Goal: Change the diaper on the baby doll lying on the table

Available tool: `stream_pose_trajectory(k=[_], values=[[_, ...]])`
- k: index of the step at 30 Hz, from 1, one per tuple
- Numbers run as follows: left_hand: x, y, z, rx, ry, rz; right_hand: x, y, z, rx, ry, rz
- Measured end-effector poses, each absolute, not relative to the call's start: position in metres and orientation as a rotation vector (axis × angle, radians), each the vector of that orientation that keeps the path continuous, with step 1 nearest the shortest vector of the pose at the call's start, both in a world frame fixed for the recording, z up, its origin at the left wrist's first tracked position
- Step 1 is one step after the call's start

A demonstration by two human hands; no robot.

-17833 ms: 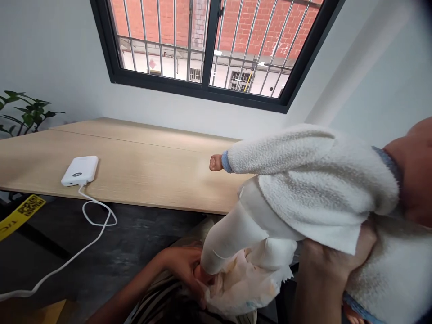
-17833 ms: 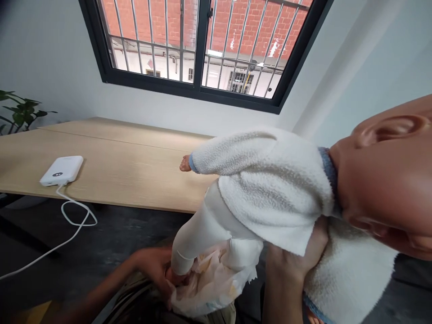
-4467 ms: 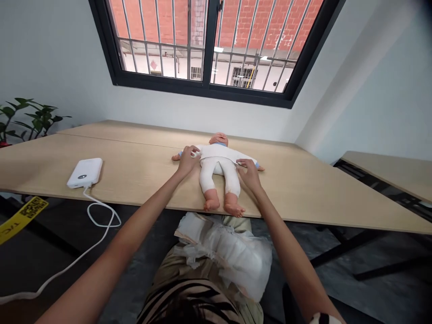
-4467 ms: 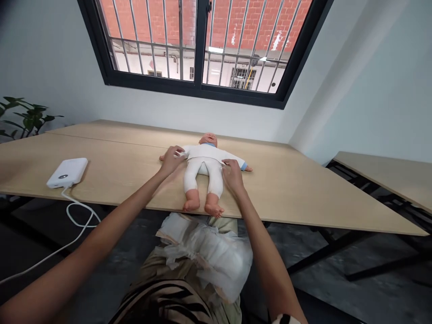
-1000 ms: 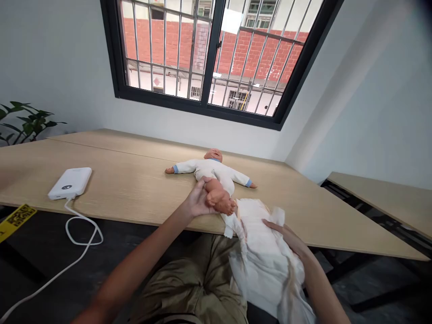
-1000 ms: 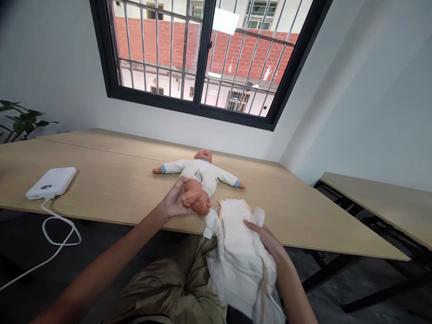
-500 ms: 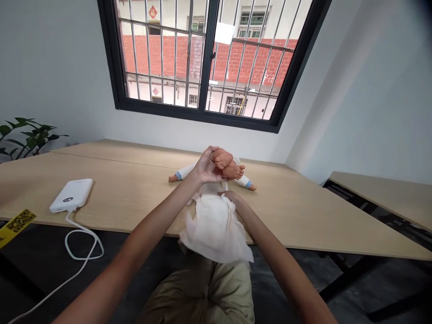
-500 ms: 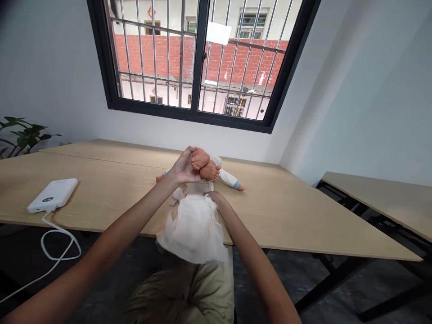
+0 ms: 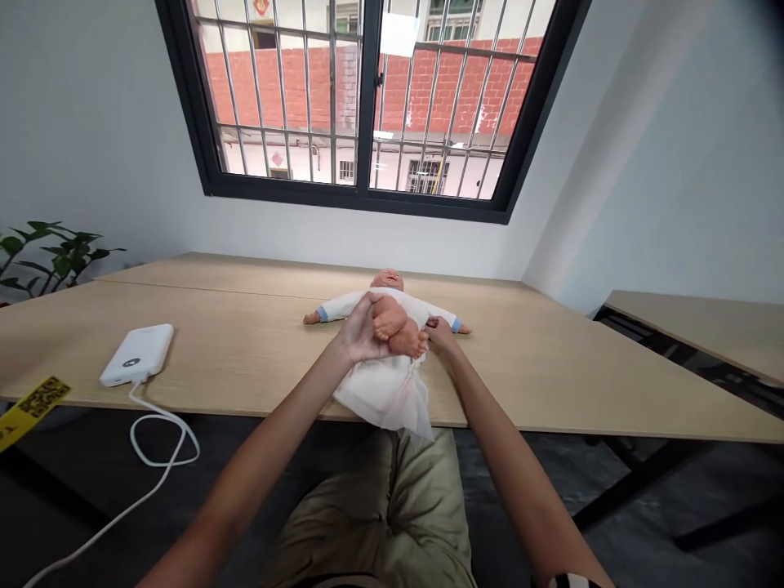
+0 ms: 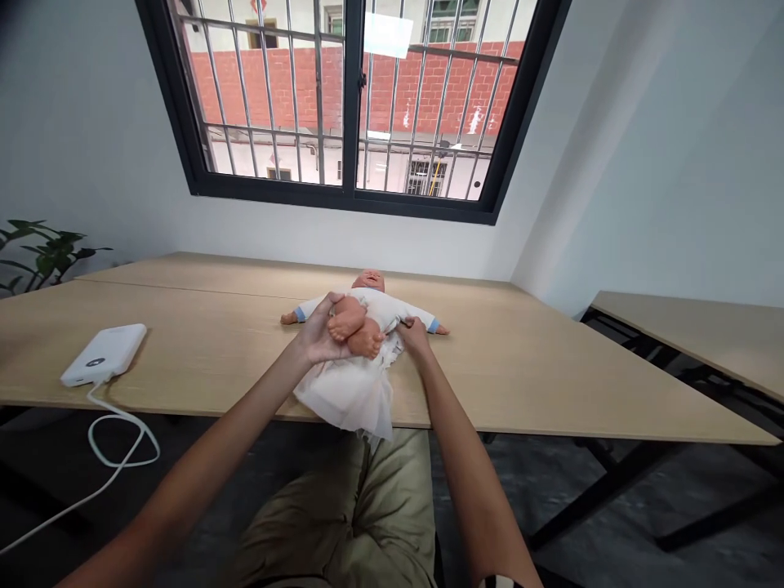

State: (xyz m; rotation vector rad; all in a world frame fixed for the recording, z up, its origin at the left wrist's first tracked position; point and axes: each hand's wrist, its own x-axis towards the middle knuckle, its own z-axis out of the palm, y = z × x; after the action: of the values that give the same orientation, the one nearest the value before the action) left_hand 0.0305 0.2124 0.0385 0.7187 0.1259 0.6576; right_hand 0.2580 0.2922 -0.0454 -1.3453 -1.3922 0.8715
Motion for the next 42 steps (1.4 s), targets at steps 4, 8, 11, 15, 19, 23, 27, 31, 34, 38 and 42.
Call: stream_pose_trajectory(k=[4,8,11,15,19,23,27,31,34,38,42], values=[[0.028,0.193,-0.004,0.658,0.157,0.626,0.279,0.286,-0.053,-1.324,-1.373,0.916],[0.033,0.182,-0.036,0.543,0.182,0.608,0.282,0.278,-0.058,-1.264,-1.567,0.912],[0.036,0.179,-0.048,0.419,0.198,0.675,0.28,0.274,-0.06,-1.232,-1.668,0.967],[0.035,0.178,-0.05,0.326,0.207,0.716,0.284,0.272,-0.055,-1.262,-1.63,1.014],[0.034,0.176,-0.048,0.314,0.249,0.728,0.291,0.273,-0.051,-1.338,-1.468,1.012],[0.036,0.175,-0.048,0.327,0.282,0.743,0.293,0.278,-0.053,-1.33,-1.333,0.922],[0.036,0.175,-0.048,0.334,0.293,0.75,0.292,0.279,-0.054,-1.279,-1.174,0.956],[0.036,0.173,-0.047,0.337,0.262,0.731,0.291,0.276,-0.051,-1.273,-1.042,1.016],[0.035,0.172,-0.046,0.339,0.266,0.729,0.292,0.277,-0.051,-1.228,-1.049,1.041],[0.035,0.173,-0.047,0.356,0.281,0.731,0.299,0.283,-0.057,-1.295,-1.12,0.909],[0.035,0.174,-0.048,0.356,0.259,0.713,0.307,0.288,-0.065,-1.501,-1.335,0.369]])
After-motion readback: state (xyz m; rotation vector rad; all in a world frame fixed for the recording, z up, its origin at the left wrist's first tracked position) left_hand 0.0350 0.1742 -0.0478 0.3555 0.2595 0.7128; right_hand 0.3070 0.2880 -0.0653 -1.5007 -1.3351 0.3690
